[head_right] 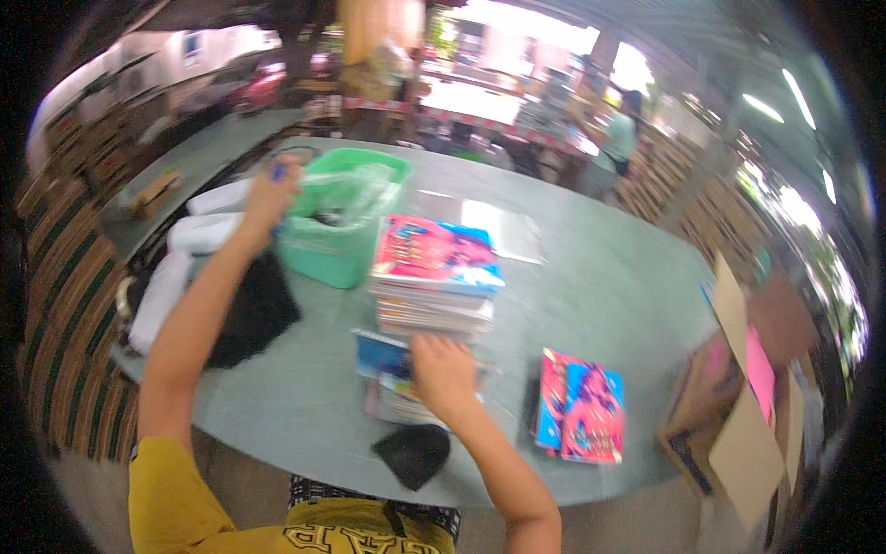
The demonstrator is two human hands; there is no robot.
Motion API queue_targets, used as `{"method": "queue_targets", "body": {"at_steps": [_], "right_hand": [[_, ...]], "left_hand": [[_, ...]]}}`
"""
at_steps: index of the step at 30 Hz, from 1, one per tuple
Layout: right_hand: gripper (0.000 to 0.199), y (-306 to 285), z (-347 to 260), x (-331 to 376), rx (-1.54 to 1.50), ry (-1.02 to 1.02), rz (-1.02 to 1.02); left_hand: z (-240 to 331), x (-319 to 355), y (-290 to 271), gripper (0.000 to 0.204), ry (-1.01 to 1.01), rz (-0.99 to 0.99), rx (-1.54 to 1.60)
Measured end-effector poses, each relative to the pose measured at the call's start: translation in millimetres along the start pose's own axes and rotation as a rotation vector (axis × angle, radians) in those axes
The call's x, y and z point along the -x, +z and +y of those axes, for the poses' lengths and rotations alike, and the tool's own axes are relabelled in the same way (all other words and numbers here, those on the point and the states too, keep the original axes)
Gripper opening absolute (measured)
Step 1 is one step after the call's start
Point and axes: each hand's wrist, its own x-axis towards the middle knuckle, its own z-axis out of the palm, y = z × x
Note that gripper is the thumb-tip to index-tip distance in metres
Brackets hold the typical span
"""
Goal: The person threads a plastic spiral through the punched holes of a notebook cover and pages, trims the ends of the spiral using pliers, and places the finished notebook onto a stack.
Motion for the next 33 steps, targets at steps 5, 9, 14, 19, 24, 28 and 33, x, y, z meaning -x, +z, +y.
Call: {"method": "queue_targets", "body": {"at_steps": [5,9,14,19,24,28,33], "right_hand": [[0.023,-43.6,67.0,22.6,-0.295,0.302,-0.044],[0.022,-132.5,127.1,69.7,-0.358,0.591,0.426],[0.015,-176.2,182.3,143.9,-0.236,0.274,0.247],[0.023,-74.4,266.0,251.1,-0.267,0.972,0.38],[0.031,-46.9,274.0,270.6,-0.326,1.263,0.419],[0.032,-55.8,249.5,229.0,-0.086,1.238,0.031],[0.033,-55.6,210.4,174.3,0.138,0.874,0.1]], "left_hand": [[2.4,62.3,-7.5,0.034,0.238,-0.219,-0.144],[-56.3,138.8,-22.2,0.034,0.504,-0.428,-0.346],[-114.4,166.6,-36.2,0.039,-0.02,-0.5,-0.281],[-184.0,219.9,-39.5,0.043,0.134,-0.501,-0.505],[-155.2,258.5,-31.9,0.049,0.301,-0.499,-0.658],[-154.1,270.0,-26.6,0.049,0.342,-0.434,-0.647],[-144.5,221.4,-60.9,0.041,0.433,-0.24,-0.518]]}}
